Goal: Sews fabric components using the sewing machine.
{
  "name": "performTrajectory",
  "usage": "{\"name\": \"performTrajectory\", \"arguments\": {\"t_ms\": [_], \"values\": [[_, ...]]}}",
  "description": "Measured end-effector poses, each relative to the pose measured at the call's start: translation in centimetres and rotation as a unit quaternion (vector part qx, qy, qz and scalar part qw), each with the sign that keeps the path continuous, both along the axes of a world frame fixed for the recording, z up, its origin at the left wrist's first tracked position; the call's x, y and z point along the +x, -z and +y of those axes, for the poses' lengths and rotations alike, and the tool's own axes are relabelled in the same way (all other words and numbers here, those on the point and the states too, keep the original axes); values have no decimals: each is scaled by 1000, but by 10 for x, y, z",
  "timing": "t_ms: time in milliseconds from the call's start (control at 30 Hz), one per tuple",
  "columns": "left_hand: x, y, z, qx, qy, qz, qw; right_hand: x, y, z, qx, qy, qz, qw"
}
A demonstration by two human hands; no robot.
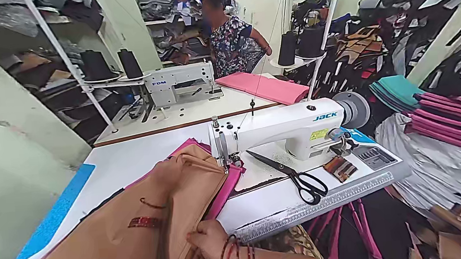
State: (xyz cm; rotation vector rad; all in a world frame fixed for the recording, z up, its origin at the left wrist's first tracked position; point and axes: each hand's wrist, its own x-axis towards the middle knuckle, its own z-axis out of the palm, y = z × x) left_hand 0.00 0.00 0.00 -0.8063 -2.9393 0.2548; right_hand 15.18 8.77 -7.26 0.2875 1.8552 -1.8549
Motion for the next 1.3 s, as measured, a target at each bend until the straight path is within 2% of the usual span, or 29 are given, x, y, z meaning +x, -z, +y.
{"name": "performTrajectory", "arguments": {"t_ms": [33,67,100,133,167,233,267,300,333,367,400,433,467,500,533,567,600,633,700,733,767,800,833,900,967,1100,1233,1300], "values": [[-33,48,-14,90,75,178,977,-3,0,-6,-8,2,-22,1000],[-37,25,-11,30,7,-9,999,-4,2,-11,-17,3,-43,999],[-51,25,-10,49,-20,-52,997,-5,5,-14,-25,5,-59,998],[-58,32,-11,98,-34,-28,994,-4,9,-15,-27,3,-69,997],[-48,24,-6,133,-78,-33,988,-4,11,-16,-30,0,-72,997],[-7,9,3,180,-116,31,976,-7,10,-16,-27,-11,-56,998],[17,10,5,192,-90,106,972,-8,7,-17,-14,-20,-37,999],[32,21,4,205,-10,220,954,-12,4,-19,3,-29,-10,1000],[45,29,4,202,73,286,934,-16,1,-22,32,-36,25,999],[52,37,5,201,171,307,914,-20,-2,-24,71,-50,62,994],[55,44,7,206,263,257,907,-23,-3,-26,121,-76,97,985],[54,50,9,194,313,164,915,-26,-5,-26,173,-121,113,971],[52,53,11,169,309,43,935,-29,-4,-27,203,-157,115,960],[44,54,10,144,276,-79,947,-31,-1,-29,202,-151,109,961],[34,57,7,137,247,-178,942,-31,1,-29,176,-125,82,973],[23,65,2,154,244,-223,931,-28,-1,-26,136,-102,36,985],[17,76,-4,174,256,-223,925,-26,-1,-20,115,-110,16,987],[14,84,-11,175,267,-215,923,-23,-3,-12,130,-144,34,980],[11,95,-23,169,286,-207,920,-9,-6,7,252,-195,174,932],[7,103,-29,192,308,-191,912,0,0,12,328,-168,282,886],[3,110,-35,223,336,-169,899,6,19,13,386,-92,434,809],[0,115,-38,245,356,-157,888,4,40,13,423,-26,562,710],[-3,117,-40,256,366,-160,880,0,52,12,449,-9,626,638],[-9,114,-41,256,373,-183,873,-2,66,4,507,-53,654,559],[-15,103,-40,234,370,-223,871,-5,70,-9,544,-90,648,526],[-27,88,-32,140,335,-276,890,-16,66,-31,553,-86,647,518],[-23,74,-18,88,298,-280,908,-20,57,-28,565,-118,653,489],[-17,74,-11,82,299,-245,919,-20,60,-26,564,-113,669,471]]}}
